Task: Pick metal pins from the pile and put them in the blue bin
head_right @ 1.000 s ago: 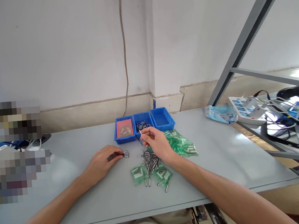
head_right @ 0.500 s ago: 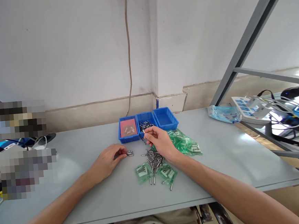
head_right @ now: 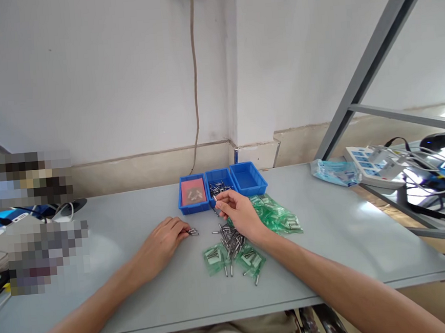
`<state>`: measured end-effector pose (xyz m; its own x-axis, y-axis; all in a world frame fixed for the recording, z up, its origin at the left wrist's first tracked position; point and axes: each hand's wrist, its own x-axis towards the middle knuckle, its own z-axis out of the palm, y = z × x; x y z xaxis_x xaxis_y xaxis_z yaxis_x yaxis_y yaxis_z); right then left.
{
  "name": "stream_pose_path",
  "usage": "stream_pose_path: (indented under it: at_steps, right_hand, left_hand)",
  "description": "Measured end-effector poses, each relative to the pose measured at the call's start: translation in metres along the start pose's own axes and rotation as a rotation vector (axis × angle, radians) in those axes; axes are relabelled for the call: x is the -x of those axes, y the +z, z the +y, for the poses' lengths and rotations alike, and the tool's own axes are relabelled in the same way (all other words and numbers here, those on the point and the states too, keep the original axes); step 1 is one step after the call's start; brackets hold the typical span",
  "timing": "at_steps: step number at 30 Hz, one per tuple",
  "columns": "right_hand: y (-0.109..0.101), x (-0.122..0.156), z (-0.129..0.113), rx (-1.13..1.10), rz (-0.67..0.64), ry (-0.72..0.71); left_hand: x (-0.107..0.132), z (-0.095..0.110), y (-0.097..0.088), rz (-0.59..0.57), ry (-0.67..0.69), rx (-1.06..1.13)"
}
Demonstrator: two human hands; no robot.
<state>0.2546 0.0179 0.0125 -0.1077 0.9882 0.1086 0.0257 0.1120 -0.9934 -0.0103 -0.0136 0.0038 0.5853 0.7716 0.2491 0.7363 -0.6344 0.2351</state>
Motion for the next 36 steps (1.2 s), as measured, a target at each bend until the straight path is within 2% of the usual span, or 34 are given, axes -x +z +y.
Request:
stream_pose_path:
  at_steps: [5, 13, 21, 36]
  right_hand:
    - [-0.002, 0.0, -0.002, 0.011, 0.004, -0.003]
    - [-0.001, 0.0, -0.001, -0.027, 0.0, 0.013]
    - [-0.002, 0.001, -0.004, -0.203, -0.053, 0.056]
    - [-0.003, 0.0, 0.0, -0.167, -0.037, 0.065]
  left_hand:
    - [0.001, 0.003, -0.001, 0.03, 0.047, -0.119]
    - [0.002, -0.001, 0.003, 0.079, 0.045, -0.093]
    - [0.0, -0.006, 0.004, 0.005, 0.092, -0.12]
    - [0.0, -0.011, -0.003, -0.028, 0.084, -0.099]
